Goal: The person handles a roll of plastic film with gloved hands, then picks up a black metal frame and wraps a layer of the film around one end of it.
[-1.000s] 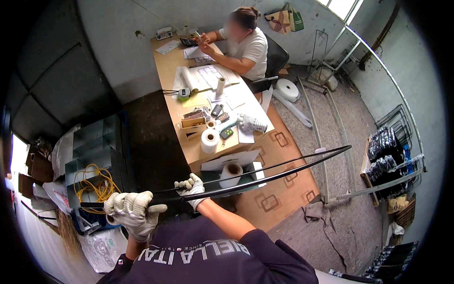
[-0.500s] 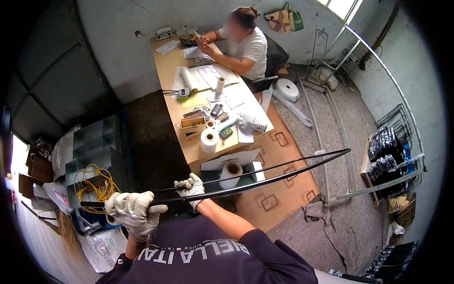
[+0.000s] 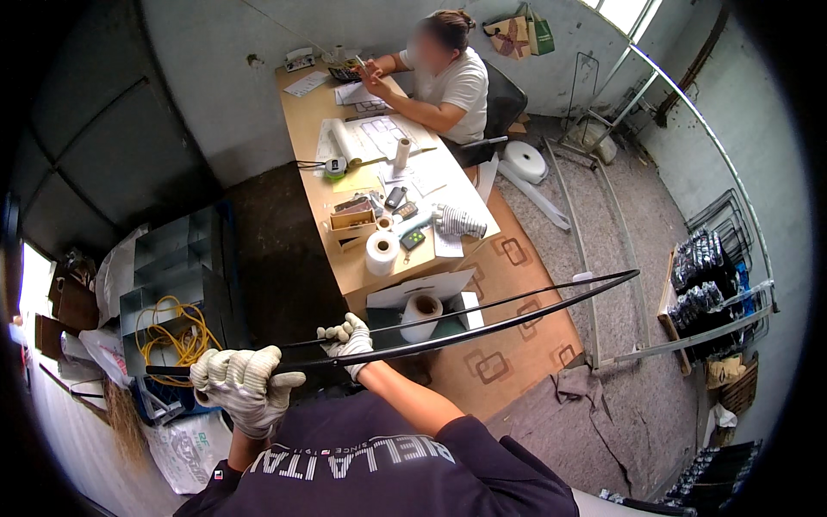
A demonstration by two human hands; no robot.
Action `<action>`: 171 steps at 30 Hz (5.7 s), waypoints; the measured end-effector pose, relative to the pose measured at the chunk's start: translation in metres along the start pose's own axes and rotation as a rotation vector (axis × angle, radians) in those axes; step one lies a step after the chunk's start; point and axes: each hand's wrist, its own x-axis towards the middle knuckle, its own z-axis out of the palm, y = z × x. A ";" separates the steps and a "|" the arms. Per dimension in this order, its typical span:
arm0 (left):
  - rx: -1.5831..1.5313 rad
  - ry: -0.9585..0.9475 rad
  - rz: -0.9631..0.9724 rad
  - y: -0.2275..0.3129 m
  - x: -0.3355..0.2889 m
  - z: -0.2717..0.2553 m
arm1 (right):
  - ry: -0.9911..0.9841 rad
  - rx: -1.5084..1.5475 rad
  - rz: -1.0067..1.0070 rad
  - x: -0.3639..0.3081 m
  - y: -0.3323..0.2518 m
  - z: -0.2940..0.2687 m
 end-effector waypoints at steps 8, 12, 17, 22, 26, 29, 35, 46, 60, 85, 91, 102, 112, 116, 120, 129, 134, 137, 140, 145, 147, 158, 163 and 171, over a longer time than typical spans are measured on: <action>0.014 0.001 -0.011 0.002 0.000 -0.001 | -0.054 -0.005 0.037 -0.001 -0.001 -0.001; -0.002 0.036 -0.016 0.000 -0.004 0.002 | 0.003 -0.022 0.007 -0.010 0.002 0.006; 0.021 -0.007 0.013 0.000 0.003 0.002 | -0.046 -0.014 0.026 -0.005 -0.003 0.005; 0.047 -0.031 -0.006 0.000 0.004 0.000 | 0.037 -0.012 0.001 0.004 -0.002 -0.007; 0.021 -0.065 -0.027 0.000 -0.007 0.006 | 0.003 0.002 0.010 -0.002 -0.001 -0.007; -0.020 -0.078 -0.016 0.001 -0.002 0.003 | 0.154 -0.031 -0.023 -0.008 0.003 0.005; 0.048 -0.111 -0.015 -0.003 -0.008 0.003 | 0.174 -0.068 -0.038 -0.004 0.007 0.003; 0.054 -0.105 -0.027 -0.005 -0.004 0.003 | 0.060 -0.003 0.012 0.012 0.001 -0.016; 0.023 -0.133 -0.064 -0.002 -0.003 0.002 | 0.047 -0.015 0.022 0.012 -0.001 -0.012; 0.030 -0.136 -0.044 -0.004 -0.005 0.008 | 0.148 -0.026 -0.047 0.007 -0.002 0.007; 0.001 -0.114 -0.042 -0.005 -0.006 0.009 | 0.033 0.026 0.002 0.015 -0.005 -0.004; 0.039 -0.108 -0.018 -0.009 -0.007 0.007 | 0.029 0.026 0.009 0.011 -0.002 -0.001; 0.045 -0.096 -0.018 -0.006 0.000 0.004 | 0.148 -0.059 -0.054 0.005 0.002 0.012; 0.020 -0.085 -0.037 -0.007 -0.003 0.006 | 0.095 0.005 -0.007 0.005 0.002 0.004; 0.018 -0.091 -0.070 -0.006 -0.005 0.002 | 0.055 -0.013 -0.003 0.009 0.002 -0.003; 0.010 -0.080 -0.081 -0.007 -0.009 0.002 | 0.031 -0.002 0.031 0.008 0.002 -0.002; 0.028 -0.084 -0.061 -0.006 -0.010 0.002 | 0.023 0.009 0.019 0.009 0.002 -0.003; 0.039 -0.076 -0.038 -0.005 -0.008 0.000 | 0.010 0.023 0.030 0.006 0.002 -0.002; 0.033 -0.092 -0.013 -0.004 -0.004 -0.004 | 0.074 -0.012 0.000 -0.004 0.003 0.009; -0.074 -0.203 -0.012 0.001 0.026 -0.036 | -0.037 -0.017 -0.008 0.021 -0.010 0.017; -0.139 -0.163 0.005 -0.003 0.030 -0.048 | -0.120 -0.067 0.004 0.020 -0.015 0.039; -0.028 -0.333 0.496 -0.015 0.096 -0.128 | -0.228 -0.088 0.076 -0.053 0.020 0.119; 0.018 -0.394 0.375 -0.002 0.112 -0.139 | -0.139 -0.117 0.032 -0.056 0.029 0.122; -0.234 -0.641 0.032 -0.019 0.090 -0.145 | -0.080 -0.183 0.044 -0.054 0.034 0.114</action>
